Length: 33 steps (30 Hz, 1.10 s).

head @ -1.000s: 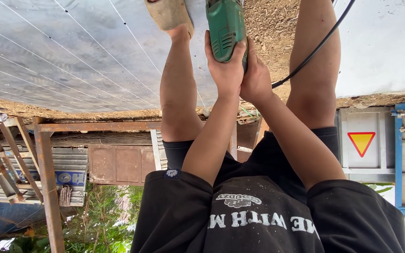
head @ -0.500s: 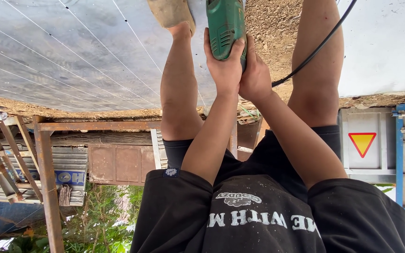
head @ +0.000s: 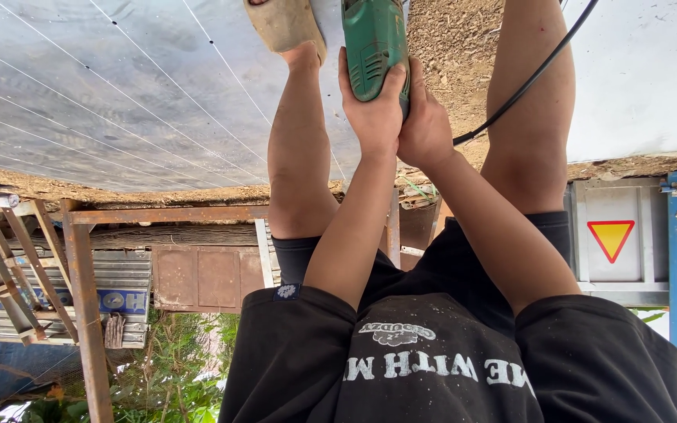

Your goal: Using a power drill to create multiple holes in a large metal sheet laid on the ground.

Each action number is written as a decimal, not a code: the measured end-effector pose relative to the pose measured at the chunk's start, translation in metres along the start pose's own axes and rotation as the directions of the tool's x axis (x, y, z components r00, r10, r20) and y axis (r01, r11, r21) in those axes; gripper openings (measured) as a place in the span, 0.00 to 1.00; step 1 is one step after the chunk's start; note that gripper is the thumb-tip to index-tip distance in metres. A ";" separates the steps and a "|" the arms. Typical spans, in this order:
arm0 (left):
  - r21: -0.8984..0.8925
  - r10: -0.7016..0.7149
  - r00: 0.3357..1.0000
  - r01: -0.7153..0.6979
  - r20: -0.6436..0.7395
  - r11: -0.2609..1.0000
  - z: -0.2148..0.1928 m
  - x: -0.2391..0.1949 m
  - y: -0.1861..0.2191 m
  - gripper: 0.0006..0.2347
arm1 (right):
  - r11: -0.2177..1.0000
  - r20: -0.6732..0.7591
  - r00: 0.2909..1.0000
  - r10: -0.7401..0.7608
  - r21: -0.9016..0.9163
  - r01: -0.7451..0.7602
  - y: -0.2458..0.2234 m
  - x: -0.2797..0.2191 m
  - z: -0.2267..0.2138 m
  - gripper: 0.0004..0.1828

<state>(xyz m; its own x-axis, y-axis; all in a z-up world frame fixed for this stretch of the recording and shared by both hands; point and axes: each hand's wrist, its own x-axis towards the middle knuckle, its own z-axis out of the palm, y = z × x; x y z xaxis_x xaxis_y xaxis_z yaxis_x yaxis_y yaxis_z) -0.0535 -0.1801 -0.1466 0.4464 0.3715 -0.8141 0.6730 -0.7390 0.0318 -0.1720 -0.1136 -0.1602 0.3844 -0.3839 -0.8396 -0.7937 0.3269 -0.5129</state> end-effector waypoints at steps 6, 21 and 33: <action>0.021 0.098 0.993 -0.100 0.058 0.995 0.014 0.005 -0.001 0.45 | 0.998 -0.049 0.998 0.030 -0.044 -0.032 0.015 0.009 -0.001 0.47; 0.012 0.234 0.972 -0.235 0.025 0.972 0.015 0.030 -0.020 0.41 | 0.999 -0.046 0.998 0.033 -0.042 -0.035 0.003 0.021 -0.004 0.44; -0.021 0.255 0.959 -0.254 0.121 0.967 0.002 0.039 -0.019 0.40 | 0.996 -0.050 0.997 0.050 -0.077 -0.054 0.006 0.018 0.017 0.47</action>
<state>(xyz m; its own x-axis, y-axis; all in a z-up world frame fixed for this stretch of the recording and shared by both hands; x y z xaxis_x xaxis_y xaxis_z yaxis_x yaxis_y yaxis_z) -0.0502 -0.1529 -0.1806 0.5283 0.0995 -0.8432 0.5495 -0.7971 0.2502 -0.1619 -0.1040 -0.1808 0.3201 -0.4098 -0.8542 -0.8471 0.2799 -0.4517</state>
